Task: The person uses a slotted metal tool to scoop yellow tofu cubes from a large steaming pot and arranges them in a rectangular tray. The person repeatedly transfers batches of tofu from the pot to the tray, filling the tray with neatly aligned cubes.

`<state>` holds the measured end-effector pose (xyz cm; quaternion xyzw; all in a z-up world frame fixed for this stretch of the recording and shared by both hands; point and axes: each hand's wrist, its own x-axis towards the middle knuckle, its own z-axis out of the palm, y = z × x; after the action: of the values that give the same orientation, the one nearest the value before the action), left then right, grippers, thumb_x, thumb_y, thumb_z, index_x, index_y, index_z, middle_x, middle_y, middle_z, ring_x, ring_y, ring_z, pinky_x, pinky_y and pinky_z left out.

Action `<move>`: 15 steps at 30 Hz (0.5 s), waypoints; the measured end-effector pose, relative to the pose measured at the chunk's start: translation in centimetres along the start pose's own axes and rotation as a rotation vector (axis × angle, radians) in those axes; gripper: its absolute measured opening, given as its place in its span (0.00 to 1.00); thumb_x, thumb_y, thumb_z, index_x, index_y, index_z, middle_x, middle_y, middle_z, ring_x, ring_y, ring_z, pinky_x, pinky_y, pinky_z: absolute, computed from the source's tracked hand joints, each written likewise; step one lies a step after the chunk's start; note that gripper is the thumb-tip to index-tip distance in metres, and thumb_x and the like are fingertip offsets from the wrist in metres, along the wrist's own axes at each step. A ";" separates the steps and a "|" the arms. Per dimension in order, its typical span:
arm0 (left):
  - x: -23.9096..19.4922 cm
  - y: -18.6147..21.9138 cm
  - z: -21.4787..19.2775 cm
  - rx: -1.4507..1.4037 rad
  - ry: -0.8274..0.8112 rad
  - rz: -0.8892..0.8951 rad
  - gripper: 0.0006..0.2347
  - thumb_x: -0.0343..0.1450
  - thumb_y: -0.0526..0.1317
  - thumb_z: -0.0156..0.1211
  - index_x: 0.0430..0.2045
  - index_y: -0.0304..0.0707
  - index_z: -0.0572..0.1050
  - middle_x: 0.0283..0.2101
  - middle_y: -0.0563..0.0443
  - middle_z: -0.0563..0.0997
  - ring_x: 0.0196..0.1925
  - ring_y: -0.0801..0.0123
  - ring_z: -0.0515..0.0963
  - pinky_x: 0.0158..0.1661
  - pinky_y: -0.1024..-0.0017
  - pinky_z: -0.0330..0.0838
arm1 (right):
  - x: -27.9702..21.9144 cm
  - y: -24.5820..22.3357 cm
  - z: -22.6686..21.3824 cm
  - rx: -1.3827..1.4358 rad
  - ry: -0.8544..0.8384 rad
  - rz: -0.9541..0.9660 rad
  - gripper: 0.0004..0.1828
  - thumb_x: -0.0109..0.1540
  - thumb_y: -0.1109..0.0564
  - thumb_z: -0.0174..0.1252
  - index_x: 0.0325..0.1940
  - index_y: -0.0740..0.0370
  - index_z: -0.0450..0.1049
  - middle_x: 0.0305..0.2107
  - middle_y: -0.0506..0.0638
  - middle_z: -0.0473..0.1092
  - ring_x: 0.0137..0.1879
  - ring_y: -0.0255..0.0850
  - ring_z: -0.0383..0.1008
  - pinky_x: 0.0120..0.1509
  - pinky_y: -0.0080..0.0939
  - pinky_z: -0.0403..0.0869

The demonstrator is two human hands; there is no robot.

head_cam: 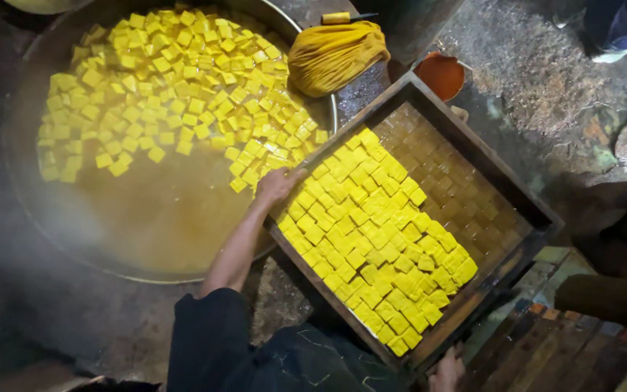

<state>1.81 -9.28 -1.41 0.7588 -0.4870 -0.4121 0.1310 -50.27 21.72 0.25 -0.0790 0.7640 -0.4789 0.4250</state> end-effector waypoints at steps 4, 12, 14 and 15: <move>-0.9 -1.4 1.3 -0.002 0.270 0.214 0.30 0.70 0.66 0.48 0.52 0.38 0.76 0.52 0.33 0.80 0.55 0.42 0.79 0.54 0.51 0.69 | 2.3 -0.2 -2.8 -0.283 0.254 -0.287 0.26 0.78 0.50 0.63 0.45 0.81 0.65 0.29 0.60 0.69 0.27 0.43 0.68 0.32 0.44 0.71; -1.5 -2.6 3.1 -0.036 0.296 0.249 0.19 0.75 0.56 0.49 0.43 0.42 0.80 0.44 0.35 0.82 0.49 0.40 0.79 0.49 0.49 0.72 | 5.1 -5.6 1.7 -0.232 0.252 -0.592 0.16 0.74 0.48 0.59 0.58 0.61 0.71 0.25 0.48 0.66 0.28 0.37 0.64 0.32 0.39 0.65; -2.0 -4.1 3.4 -0.060 0.643 0.403 0.18 0.72 0.51 0.59 0.46 0.36 0.77 0.43 0.35 0.81 0.47 0.41 0.78 0.48 0.50 0.72 | 3.3 -6.7 7.0 -0.617 0.081 -0.824 0.15 0.75 0.49 0.58 0.53 0.64 0.73 0.26 0.48 0.70 0.31 0.36 0.68 0.37 0.39 0.68; -2.7 -5.4 3.5 -0.089 0.714 0.407 0.18 0.71 0.49 0.61 0.47 0.35 0.77 0.44 0.35 0.80 0.48 0.41 0.78 0.49 0.50 0.71 | 2.2 -7.0 10.0 -0.741 -0.033 -0.933 0.15 0.75 0.49 0.58 0.51 0.65 0.73 0.27 0.48 0.71 0.32 0.35 0.70 0.39 0.39 0.70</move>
<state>2.11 -3.65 -5.49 0.7360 -0.5326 -0.1093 0.4033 -46.38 10.19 2.72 -0.5568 0.7582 -0.3152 0.1254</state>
